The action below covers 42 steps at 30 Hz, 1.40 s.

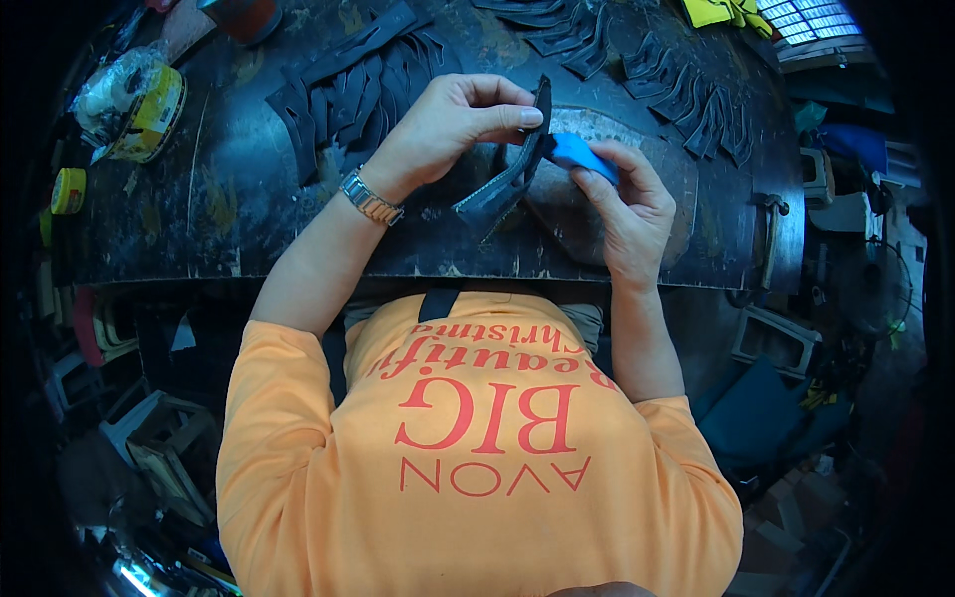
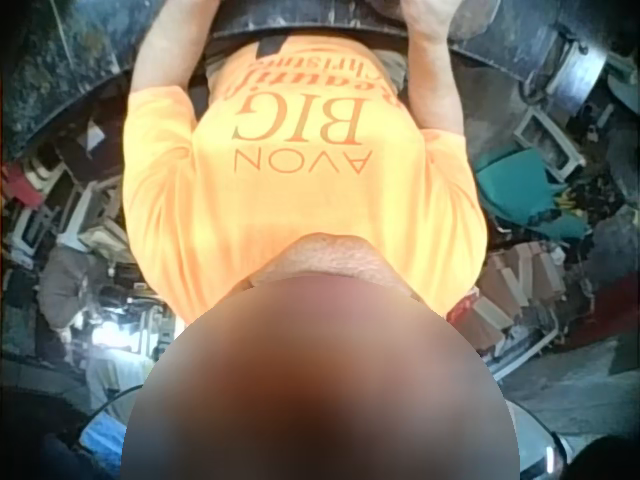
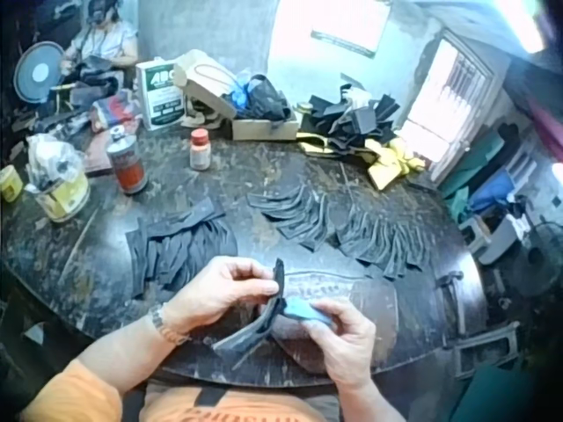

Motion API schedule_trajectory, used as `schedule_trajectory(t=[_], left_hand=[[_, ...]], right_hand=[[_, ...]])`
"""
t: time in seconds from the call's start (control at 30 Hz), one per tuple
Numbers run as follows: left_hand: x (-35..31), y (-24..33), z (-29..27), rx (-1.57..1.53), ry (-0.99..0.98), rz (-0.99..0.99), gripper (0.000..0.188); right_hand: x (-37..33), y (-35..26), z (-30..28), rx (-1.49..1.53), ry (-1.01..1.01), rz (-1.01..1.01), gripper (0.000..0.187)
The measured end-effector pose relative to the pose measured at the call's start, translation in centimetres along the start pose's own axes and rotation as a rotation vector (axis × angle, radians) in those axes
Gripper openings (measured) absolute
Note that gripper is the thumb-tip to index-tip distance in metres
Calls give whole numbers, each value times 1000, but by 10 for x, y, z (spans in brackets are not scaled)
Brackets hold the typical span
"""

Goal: The person repeatedly picks up small black rubber pieces from a workbench and rubs their edges with a blue block, then places them back on the table. The action is repeated for multiple pieces throughout the clip.

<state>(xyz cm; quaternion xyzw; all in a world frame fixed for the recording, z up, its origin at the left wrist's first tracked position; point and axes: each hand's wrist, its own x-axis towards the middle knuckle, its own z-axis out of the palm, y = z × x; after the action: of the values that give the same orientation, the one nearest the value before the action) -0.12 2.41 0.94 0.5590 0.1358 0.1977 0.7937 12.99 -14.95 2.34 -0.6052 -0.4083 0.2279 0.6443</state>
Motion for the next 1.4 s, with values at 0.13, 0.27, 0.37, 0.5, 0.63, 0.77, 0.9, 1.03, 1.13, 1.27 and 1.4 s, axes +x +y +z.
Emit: schedule_trajectory(t=[0.13,0.27,0.37,0.5,0.63,0.77,0.9,1.03,1.13,1.27,1.4], left_hand=[[-1,0,-1,-7,-4,-7,16],[0,-1,-2,21,-2,10,17],[1,-3,-2,39,13,47,21],[1,-4,-1,54,33,111,21],[0,-4,1,85,60,160,20],[0,-3,2,136,64,193,16],[-1,-3,3,175,84,218,17],[0,-4,4,247,114,272,18],[0,-6,5,276,130,309,19],[0,-7,5,345,160,335,20],[-1,-8,6,350,186,365,20]], right_hand=[[1,2,1,-64,-23,-64,21],[1,3,1,-142,-32,-79,21],[-2,2,1,-84,-26,-20,21],[-7,0,1,-102,-30,26,20],[-10,-3,0,-121,-66,35,20],[-11,-4,0,-128,-81,26,18],[-10,-4,-1,-127,-103,51,17],[-9,-6,-1,-160,-114,43,17],[-8,-8,-1,-238,-137,-32,18],[-9,-11,2,-331,-153,-119,18],[-10,-15,4,-386,-168,-161,17]])
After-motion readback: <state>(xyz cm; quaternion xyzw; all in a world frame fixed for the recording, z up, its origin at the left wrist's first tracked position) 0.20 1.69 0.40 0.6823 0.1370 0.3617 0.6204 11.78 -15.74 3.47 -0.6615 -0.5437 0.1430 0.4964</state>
